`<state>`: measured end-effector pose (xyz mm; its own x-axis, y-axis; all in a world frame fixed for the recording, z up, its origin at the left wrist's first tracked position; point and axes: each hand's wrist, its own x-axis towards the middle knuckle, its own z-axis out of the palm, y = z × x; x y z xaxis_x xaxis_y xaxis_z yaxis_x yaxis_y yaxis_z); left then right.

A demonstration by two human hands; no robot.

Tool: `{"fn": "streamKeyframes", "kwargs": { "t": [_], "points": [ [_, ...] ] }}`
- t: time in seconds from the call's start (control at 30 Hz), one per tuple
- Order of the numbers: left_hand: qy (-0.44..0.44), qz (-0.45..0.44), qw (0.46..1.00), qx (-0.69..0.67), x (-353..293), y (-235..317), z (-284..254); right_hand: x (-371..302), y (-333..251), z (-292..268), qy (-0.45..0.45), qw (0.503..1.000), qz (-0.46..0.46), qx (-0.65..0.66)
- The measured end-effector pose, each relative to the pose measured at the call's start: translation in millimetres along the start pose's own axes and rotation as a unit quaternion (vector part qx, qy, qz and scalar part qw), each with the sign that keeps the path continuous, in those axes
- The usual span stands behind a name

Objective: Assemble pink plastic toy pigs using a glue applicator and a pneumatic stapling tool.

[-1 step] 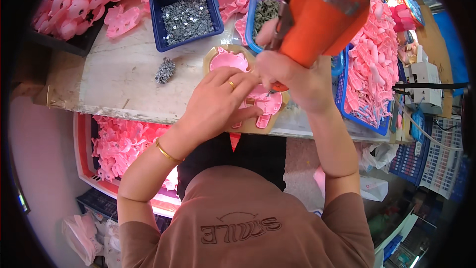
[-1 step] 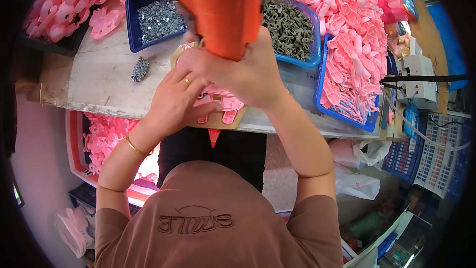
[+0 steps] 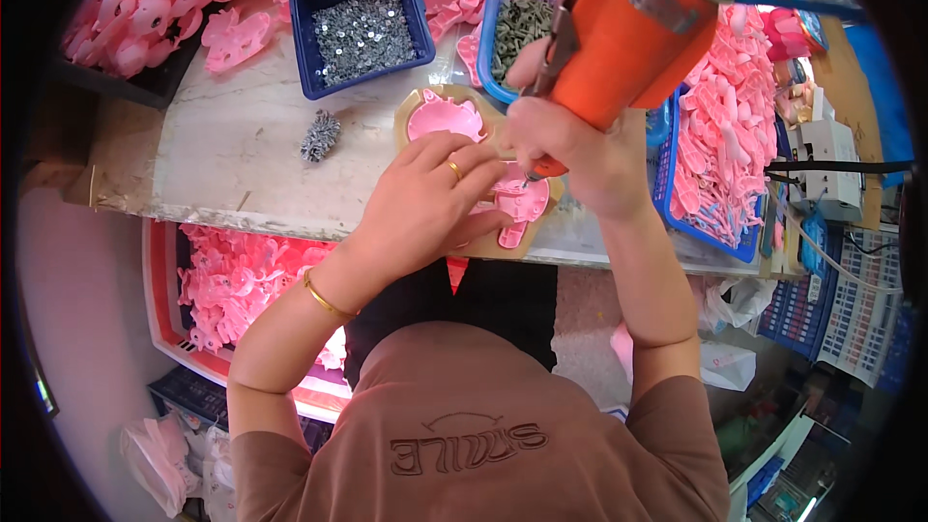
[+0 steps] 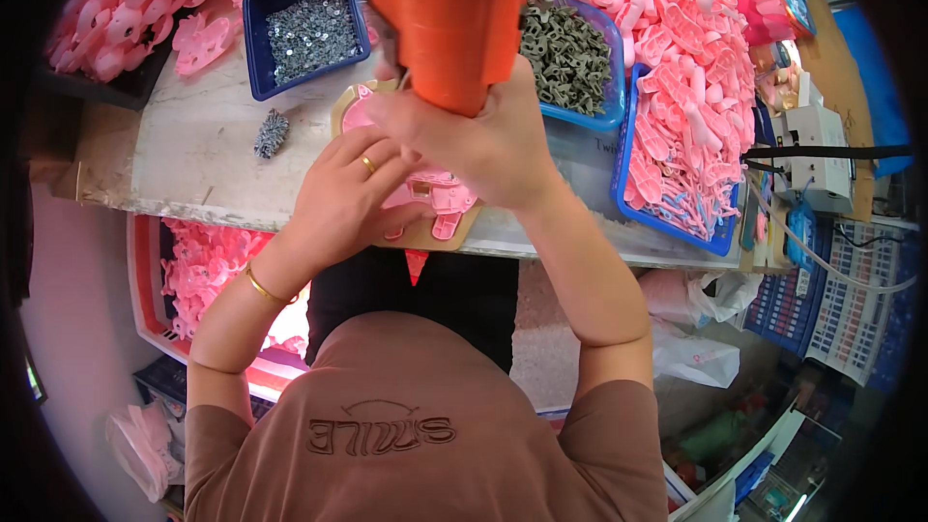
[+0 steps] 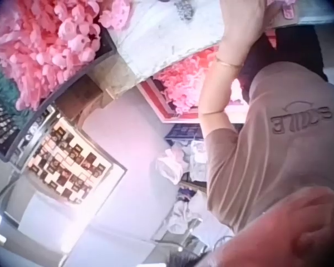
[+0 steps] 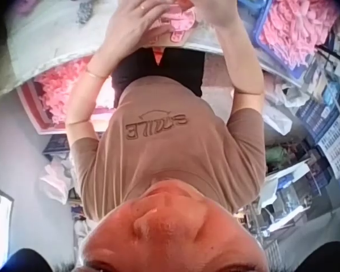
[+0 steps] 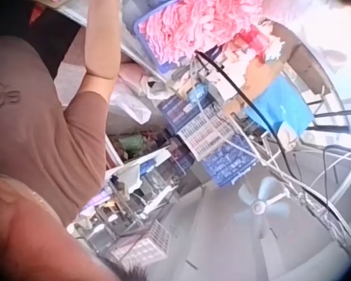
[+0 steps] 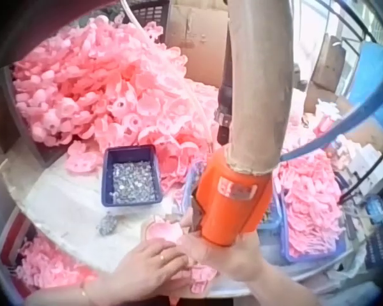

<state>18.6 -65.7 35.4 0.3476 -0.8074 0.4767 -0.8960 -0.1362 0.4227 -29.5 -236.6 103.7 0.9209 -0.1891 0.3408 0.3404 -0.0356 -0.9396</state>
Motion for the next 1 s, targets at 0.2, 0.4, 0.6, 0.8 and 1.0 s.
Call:
{"fn": "streamKeyframes", "kwargs": {
  "t": [0.2, 0.4, 0.6, 0.8, 1.0],
  "points": [
    [-0.014, 0.032, 0.999, 0.041, -8, 2, 17, -11, 11, -3, 0.024, 0.997, 0.053, 0.055],
    [-0.027, 0.026, 0.998, 0.056, -9, 2, 21, -18, 16, -4, 0.044, 0.997, 0.060, 0.032],
    [-0.032, 0.016, 0.998, 0.053, -9, 3, 23, -24, 27, 4, 0.095, 0.995, 0.011, -0.008],
    [-0.029, 0.008, 0.998, 0.055, -11, 4, 22, -22, 33, 10, 0.107, 0.992, -0.018, -0.057],
    [-0.015, -0.043, 0.997, 0.055, -24, 12, 13, 7, 0, 11, -0.006, 0.998, -0.060, -0.009]
  ]
}}
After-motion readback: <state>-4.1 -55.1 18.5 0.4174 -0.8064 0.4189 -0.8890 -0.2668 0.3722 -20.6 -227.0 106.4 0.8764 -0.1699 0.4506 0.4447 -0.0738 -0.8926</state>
